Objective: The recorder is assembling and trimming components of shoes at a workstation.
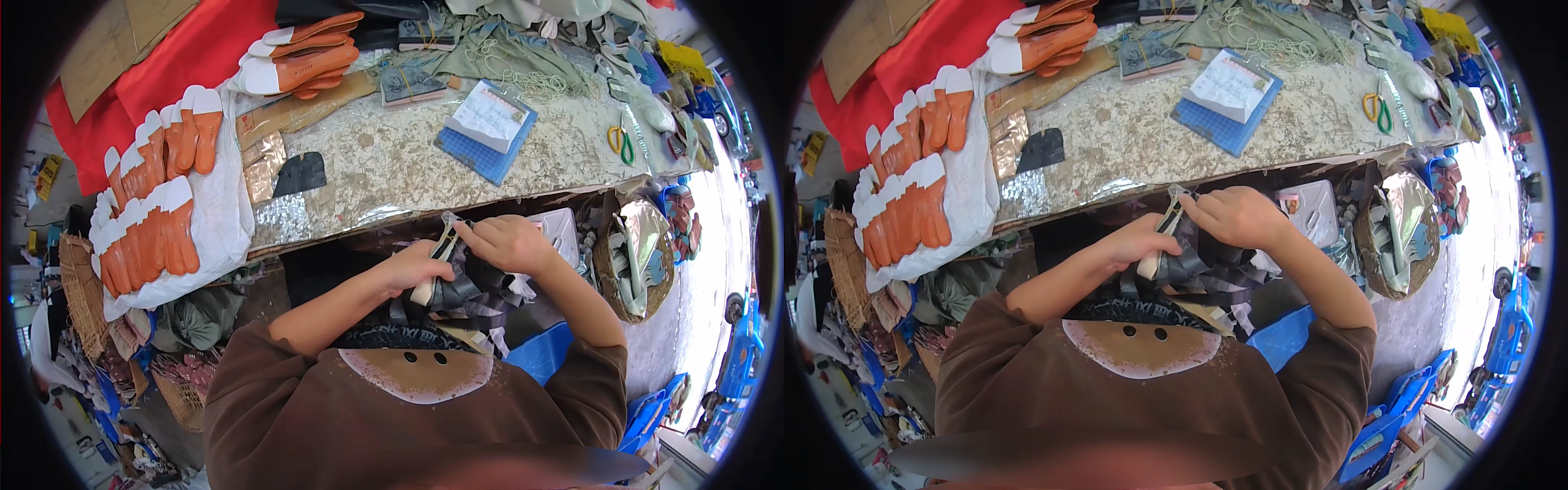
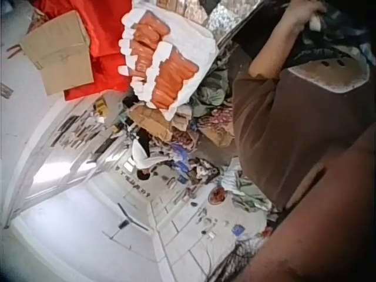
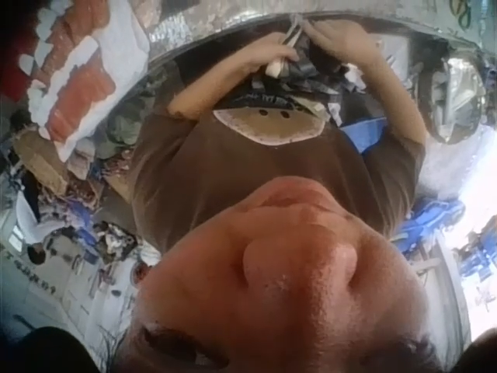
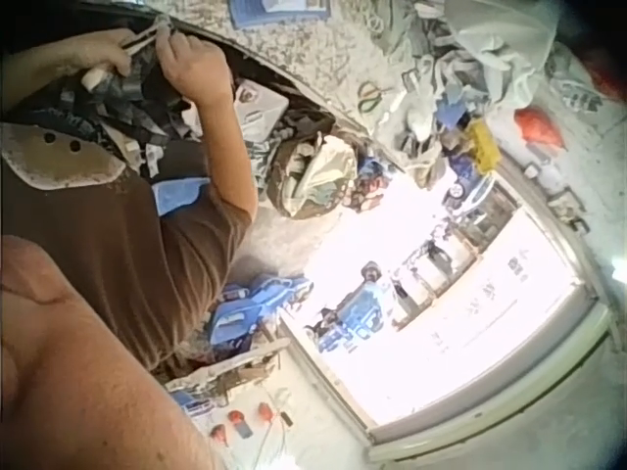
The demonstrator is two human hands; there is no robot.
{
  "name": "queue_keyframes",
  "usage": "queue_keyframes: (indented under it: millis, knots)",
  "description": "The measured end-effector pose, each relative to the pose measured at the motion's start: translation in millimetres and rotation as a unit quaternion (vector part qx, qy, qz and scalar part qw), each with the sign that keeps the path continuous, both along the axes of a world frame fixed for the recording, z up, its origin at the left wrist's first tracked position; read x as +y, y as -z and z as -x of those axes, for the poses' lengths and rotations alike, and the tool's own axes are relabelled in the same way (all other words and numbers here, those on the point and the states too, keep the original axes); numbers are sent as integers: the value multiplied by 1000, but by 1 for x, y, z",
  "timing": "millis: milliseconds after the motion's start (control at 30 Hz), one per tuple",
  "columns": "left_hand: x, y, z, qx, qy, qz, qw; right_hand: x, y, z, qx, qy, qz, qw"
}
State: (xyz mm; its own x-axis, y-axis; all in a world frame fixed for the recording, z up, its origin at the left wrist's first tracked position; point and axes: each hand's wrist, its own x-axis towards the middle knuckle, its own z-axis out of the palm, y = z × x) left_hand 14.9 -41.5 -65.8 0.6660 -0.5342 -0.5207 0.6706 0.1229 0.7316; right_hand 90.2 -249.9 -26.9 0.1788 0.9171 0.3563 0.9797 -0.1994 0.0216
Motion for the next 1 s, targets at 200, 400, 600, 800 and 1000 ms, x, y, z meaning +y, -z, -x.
queue_keyframes:
  millis: [200, 400, 600, 800, 1000]
  knots:
    - [4, -3, -4, 18, 18, -9, 1000, 7, -9, 3, -20, 20, 74, 997]
    - [11, -10, -11, 25, 42, 2, 999, 7, -18, -3, 79, 74, 48, 993]
    - [14, -13, -8, -31, 65, -11, 997, -21, -10, -32, 113, 238, -65, 962]
    - [36, -8, -5, -6, -84, -31, 996, -70, -12, -104, 341, 362, -350, 794]
    - [29, -28, -27, -25, -301, -18, 953, -138, 11, -237, 45, 415, -188, 889]
